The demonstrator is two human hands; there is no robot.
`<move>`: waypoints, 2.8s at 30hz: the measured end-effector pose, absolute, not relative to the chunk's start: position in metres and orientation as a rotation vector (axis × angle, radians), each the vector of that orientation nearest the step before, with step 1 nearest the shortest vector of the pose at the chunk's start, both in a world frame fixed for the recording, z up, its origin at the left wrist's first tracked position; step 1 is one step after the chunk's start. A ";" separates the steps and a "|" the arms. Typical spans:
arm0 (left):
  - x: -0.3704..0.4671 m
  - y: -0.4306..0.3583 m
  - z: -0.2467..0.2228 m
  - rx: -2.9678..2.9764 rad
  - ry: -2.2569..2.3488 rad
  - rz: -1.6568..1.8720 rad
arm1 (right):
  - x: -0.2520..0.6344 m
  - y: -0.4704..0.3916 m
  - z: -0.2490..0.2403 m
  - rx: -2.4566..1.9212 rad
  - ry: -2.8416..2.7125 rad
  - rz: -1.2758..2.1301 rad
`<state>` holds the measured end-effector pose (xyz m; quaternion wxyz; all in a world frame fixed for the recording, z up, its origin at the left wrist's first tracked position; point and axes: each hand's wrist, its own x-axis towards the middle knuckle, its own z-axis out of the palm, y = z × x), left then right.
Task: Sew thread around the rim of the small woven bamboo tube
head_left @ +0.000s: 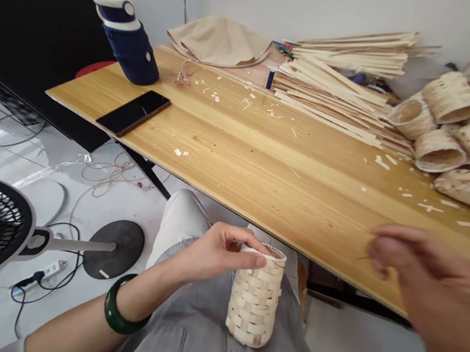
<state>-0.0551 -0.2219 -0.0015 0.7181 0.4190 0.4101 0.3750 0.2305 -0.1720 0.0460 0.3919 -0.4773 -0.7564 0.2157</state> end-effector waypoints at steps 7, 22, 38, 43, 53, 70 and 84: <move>-0.061 -0.222 0.000 0.975 0.854 0.866 | 0.154 -0.192 0.046 -1.034 -2.216 0.935; -0.059 -0.225 -0.005 0.919 0.809 0.918 | 0.164 -0.191 0.045 -1.096 -2.370 1.076; -0.060 -0.221 -0.008 0.995 0.746 0.870 | 0.169 -0.192 0.047 -1.247 -2.354 1.287; -0.059 -0.221 -0.008 0.999 0.738 0.864 | 0.172 -0.190 0.045 -1.208 -2.370 1.320; -0.058 -0.221 -0.009 1.005 0.702 0.870 | 0.171 -0.178 0.047 -1.025 -2.390 1.391; -0.053 -0.221 -0.009 1.012 0.744 0.890 | 0.174 -0.154 0.036 -0.815 -2.349 1.673; -0.049 -0.217 -0.013 0.973 0.770 0.816 | 0.169 -0.152 0.046 -1.105 -2.460 1.644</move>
